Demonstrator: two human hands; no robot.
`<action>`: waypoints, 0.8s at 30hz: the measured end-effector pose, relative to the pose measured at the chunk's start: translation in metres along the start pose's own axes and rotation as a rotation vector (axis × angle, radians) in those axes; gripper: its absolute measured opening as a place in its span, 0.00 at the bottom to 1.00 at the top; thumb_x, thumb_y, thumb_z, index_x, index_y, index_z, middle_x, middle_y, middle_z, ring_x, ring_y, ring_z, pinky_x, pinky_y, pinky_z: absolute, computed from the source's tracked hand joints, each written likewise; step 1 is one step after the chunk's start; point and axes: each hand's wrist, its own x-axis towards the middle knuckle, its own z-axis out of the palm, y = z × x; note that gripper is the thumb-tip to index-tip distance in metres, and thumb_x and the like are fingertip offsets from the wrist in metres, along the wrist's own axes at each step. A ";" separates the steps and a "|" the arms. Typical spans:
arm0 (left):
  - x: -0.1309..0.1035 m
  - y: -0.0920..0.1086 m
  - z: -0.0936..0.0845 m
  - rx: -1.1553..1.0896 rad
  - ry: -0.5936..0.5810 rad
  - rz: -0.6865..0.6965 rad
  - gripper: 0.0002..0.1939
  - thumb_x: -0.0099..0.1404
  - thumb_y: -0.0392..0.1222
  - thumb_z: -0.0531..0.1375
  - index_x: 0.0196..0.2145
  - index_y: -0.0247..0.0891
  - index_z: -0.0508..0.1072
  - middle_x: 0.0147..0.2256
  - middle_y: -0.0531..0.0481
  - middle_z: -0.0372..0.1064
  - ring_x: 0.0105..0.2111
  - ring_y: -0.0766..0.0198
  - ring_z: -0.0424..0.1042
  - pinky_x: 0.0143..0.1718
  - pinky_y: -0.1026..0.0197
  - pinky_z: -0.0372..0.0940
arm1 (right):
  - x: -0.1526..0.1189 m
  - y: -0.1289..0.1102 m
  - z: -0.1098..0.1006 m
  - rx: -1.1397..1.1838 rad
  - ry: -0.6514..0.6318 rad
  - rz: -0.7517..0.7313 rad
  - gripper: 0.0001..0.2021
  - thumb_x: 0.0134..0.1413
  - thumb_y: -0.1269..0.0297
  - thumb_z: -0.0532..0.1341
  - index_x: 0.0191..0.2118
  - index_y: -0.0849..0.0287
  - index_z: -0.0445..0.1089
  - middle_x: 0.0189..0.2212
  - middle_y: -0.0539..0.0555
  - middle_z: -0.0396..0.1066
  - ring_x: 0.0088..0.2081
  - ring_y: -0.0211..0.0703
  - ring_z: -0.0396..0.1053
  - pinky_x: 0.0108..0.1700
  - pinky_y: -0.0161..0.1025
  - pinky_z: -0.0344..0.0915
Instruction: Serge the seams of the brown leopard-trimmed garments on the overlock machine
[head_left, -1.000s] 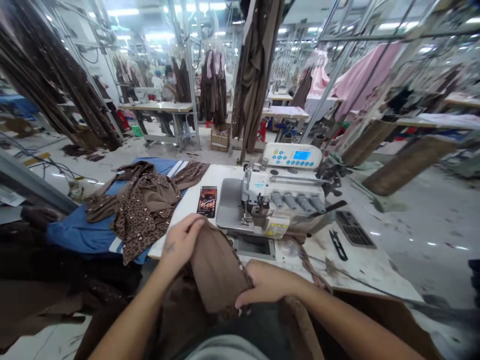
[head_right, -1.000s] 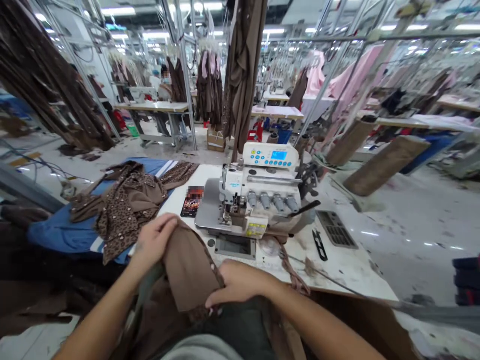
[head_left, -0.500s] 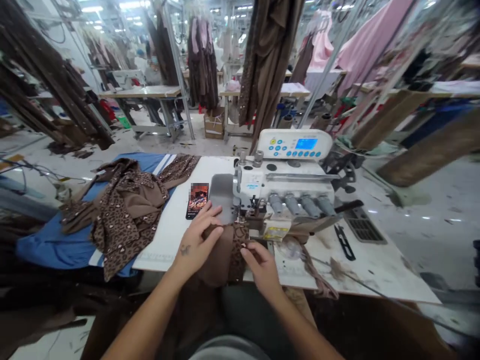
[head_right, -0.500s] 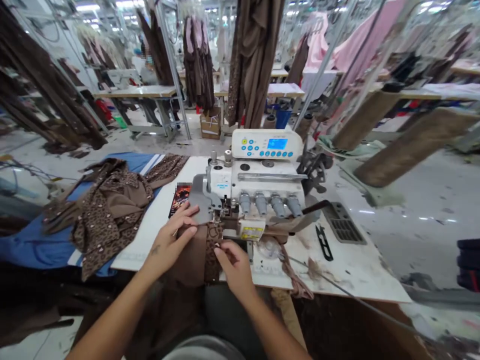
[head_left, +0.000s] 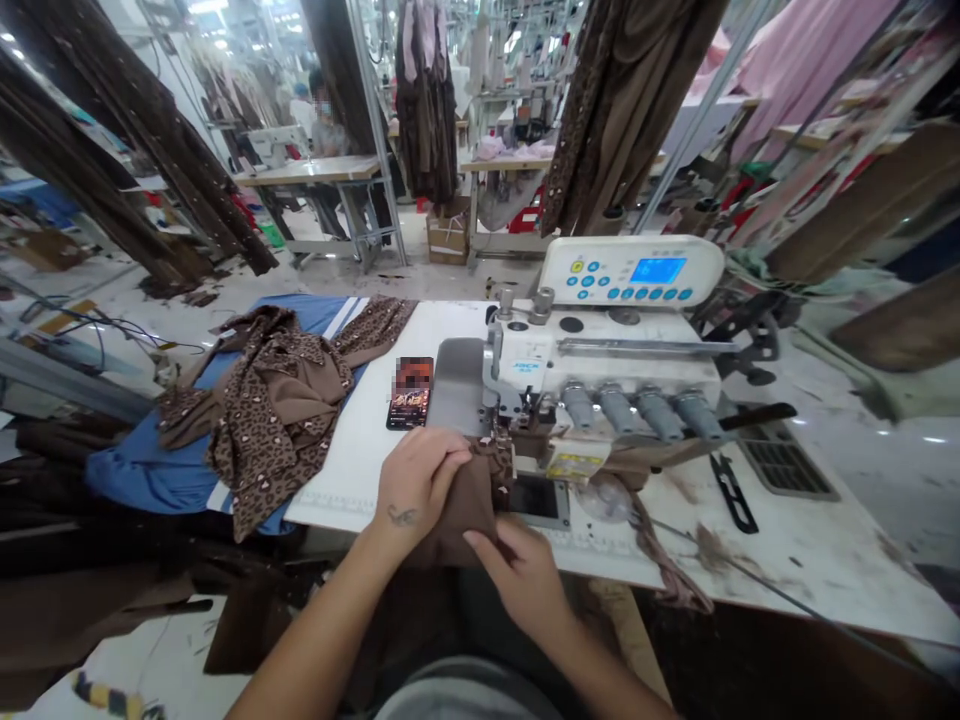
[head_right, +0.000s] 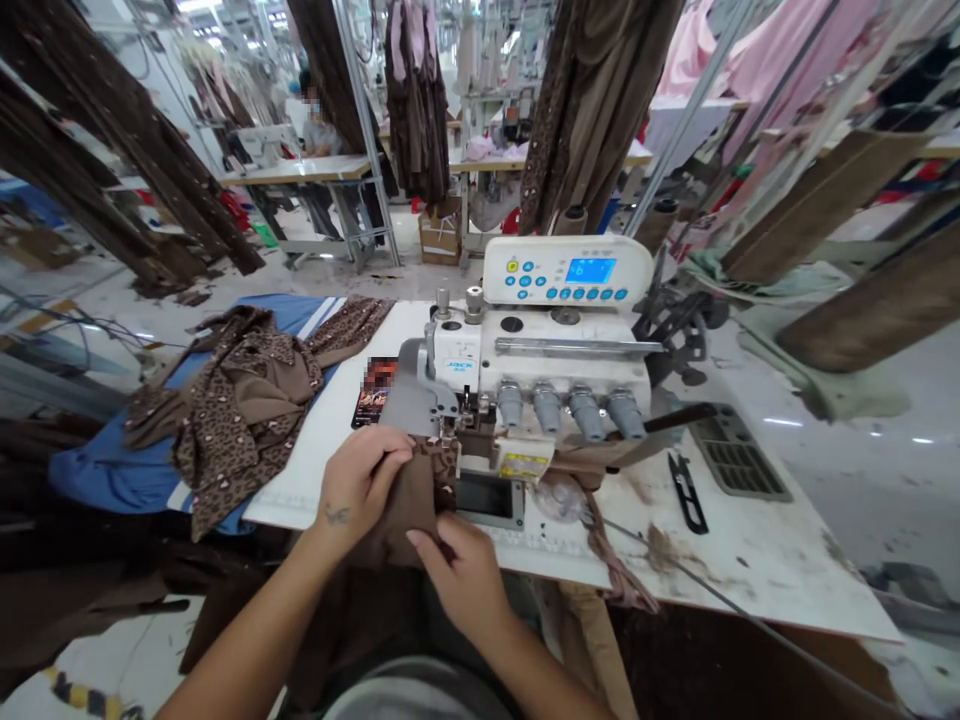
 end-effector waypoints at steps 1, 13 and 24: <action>0.000 -0.001 0.000 0.008 0.008 0.009 0.06 0.76 0.38 0.57 0.41 0.43 0.74 0.41 0.49 0.79 0.43 0.59 0.76 0.47 0.57 0.68 | 0.001 0.001 -0.003 0.043 0.071 0.018 0.18 0.65 0.50 0.64 0.30 0.57 0.72 0.32 0.53 0.70 0.32 0.44 0.68 0.31 0.37 0.66; 0.001 -0.009 -0.001 -0.021 0.011 0.131 0.02 0.73 0.39 0.62 0.42 0.43 0.76 0.38 0.49 0.79 0.38 0.60 0.75 0.42 0.55 0.67 | 0.007 0.007 -0.019 0.051 -0.194 0.149 0.22 0.64 0.50 0.64 0.23 0.60 0.71 0.20 0.46 0.60 0.24 0.38 0.58 0.27 0.34 0.54; -0.007 -0.025 0.011 -0.251 0.053 0.214 0.08 0.76 0.42 0.58 0.45 0.43 0.78 0.39 0.55 0.83 0.37 0.65 0.75 0.41 0.57 0.68 | 0.010 0.010 -0.027 -0.164 -0.246 -0.002 0.20 0.69 0.47 0.60 0.30 0.48 0.81 0.20 0.52 0.75 0.22 0.46 0.74 0.27 0.35 0.74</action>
